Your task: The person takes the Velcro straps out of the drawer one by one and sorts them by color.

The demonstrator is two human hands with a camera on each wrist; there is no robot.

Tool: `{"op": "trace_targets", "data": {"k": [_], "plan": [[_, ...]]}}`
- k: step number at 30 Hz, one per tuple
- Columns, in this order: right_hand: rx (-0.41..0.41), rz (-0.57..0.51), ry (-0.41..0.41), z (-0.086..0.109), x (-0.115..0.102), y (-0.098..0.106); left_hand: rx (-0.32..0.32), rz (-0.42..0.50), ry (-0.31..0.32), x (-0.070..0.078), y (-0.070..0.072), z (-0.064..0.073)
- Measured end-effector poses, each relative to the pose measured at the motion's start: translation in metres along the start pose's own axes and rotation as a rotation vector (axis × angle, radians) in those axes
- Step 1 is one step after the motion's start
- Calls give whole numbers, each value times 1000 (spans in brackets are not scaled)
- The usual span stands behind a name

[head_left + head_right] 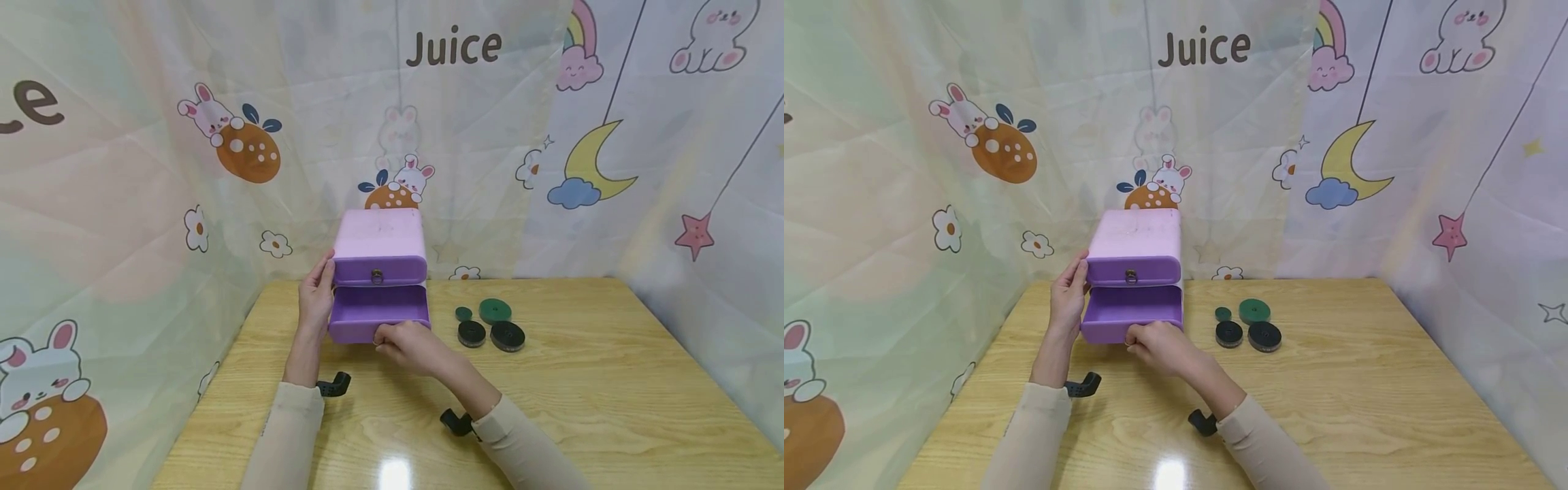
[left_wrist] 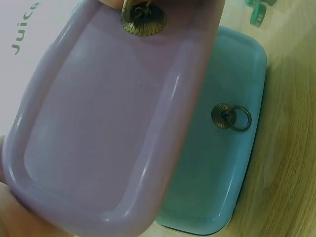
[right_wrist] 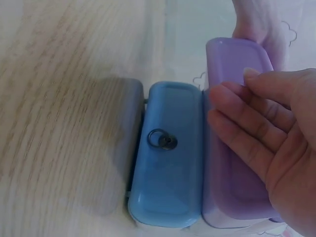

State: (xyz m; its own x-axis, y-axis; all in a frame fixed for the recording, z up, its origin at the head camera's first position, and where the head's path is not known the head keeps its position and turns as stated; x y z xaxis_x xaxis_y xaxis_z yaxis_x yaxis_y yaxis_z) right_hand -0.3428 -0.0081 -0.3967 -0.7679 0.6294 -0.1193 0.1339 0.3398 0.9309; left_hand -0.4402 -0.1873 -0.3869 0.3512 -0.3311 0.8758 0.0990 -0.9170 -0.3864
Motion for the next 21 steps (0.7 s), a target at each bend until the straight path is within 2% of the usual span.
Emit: {"op": "trace_targets", "data": {"k": [8, 21], "plan": [[75, 19, -72, -5, 15, -1, -6, 9, 8, -1, 0, 1], [106, 16, -108, -11, 24, -4, -7, -7, -4, 1, 1, 1]]}}
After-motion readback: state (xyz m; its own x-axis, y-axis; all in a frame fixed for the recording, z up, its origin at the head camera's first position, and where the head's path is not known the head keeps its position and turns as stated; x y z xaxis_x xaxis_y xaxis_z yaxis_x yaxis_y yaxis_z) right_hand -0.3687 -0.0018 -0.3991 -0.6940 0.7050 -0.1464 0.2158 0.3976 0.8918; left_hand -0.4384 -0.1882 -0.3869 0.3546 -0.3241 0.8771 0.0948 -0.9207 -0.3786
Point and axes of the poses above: each hand's wrist, its own z-axis away from the middle knuckle, its own y-axis out of the back of the hand, x = y × z, the point moved 10 cm from there along -z, towards the middle knuckle, and after that the axes turned 13 degrees about z, right-handed, at the moved point
